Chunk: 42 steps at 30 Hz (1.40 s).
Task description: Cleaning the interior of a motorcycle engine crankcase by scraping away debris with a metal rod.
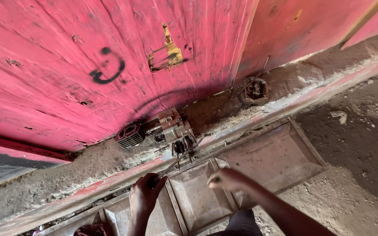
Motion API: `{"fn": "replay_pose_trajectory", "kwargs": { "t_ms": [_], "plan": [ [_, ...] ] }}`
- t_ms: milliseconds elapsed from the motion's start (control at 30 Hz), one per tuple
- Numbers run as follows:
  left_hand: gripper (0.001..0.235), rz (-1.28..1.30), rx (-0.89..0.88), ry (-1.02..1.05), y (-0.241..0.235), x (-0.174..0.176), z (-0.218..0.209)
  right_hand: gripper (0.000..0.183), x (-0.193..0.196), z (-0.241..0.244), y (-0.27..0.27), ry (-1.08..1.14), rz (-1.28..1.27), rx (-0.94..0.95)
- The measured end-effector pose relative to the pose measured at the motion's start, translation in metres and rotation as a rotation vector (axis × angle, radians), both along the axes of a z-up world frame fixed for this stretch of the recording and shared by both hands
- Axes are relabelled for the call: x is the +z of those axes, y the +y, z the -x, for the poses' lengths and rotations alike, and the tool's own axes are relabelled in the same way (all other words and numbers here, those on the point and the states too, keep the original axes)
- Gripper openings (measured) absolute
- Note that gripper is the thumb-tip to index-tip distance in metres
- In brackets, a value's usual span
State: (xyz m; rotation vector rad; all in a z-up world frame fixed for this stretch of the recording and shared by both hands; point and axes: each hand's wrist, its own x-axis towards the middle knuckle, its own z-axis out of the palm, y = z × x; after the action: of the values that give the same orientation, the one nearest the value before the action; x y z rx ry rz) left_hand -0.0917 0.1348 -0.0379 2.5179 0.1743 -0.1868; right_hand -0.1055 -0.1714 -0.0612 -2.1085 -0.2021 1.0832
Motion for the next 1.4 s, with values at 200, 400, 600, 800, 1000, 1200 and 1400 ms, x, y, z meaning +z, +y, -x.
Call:
{"fn": "replay_pose_trajectory", "kwargs": {
  "t_ms": [200, 400, 600, 800, 1000, 1200, 1400],
  "plan": [
    [0.031, -0.136, 0.033, 0.036, -0.005, 0.003, -0.005, 0.027, -0.121, -0.115, -0.033, -0.344, 0.158, -0.356],
    [0.028, -0.154, 0.085, -0.005, -0.006, -0.001, -0.005, 0.037, -0.226, -0.171, -0.019, -0.314, -0.134, -0.483],
    [0.024, -0.046, 0.032, -0.136, -0.001, -0.010, -0.007, 0.031, -0.200, -0.175, -0.010, -0.296, 0.033, -0.459],
    [0.023, 0.000, 0.005, -0.182, -0.003, -0.014, -0.008, 0.049, -0.212, -0.186, -0.003, -0.298, 0.172, -0.439],
    [0.024, -0.053, 0.048, -0.095, -0.008, -0.007, -0.005, 0.018, -0.224, -0.200, -0.002, -0.080, 0.376, -0.362],
    [0.023, -0.092, 0.109, 0.024, -0.009, -0.001, -0.006, 0.037, -0.181, -0.172, -0.008, -0.099, -0.098, -0.482],
    [0.022, -0.098, 0.113, -0.007, -0.009, -0.005, -0.002, 0.039, -0.200, -0.178, 0.001, -0.018, -0.119, -0.645]
  ]
}}
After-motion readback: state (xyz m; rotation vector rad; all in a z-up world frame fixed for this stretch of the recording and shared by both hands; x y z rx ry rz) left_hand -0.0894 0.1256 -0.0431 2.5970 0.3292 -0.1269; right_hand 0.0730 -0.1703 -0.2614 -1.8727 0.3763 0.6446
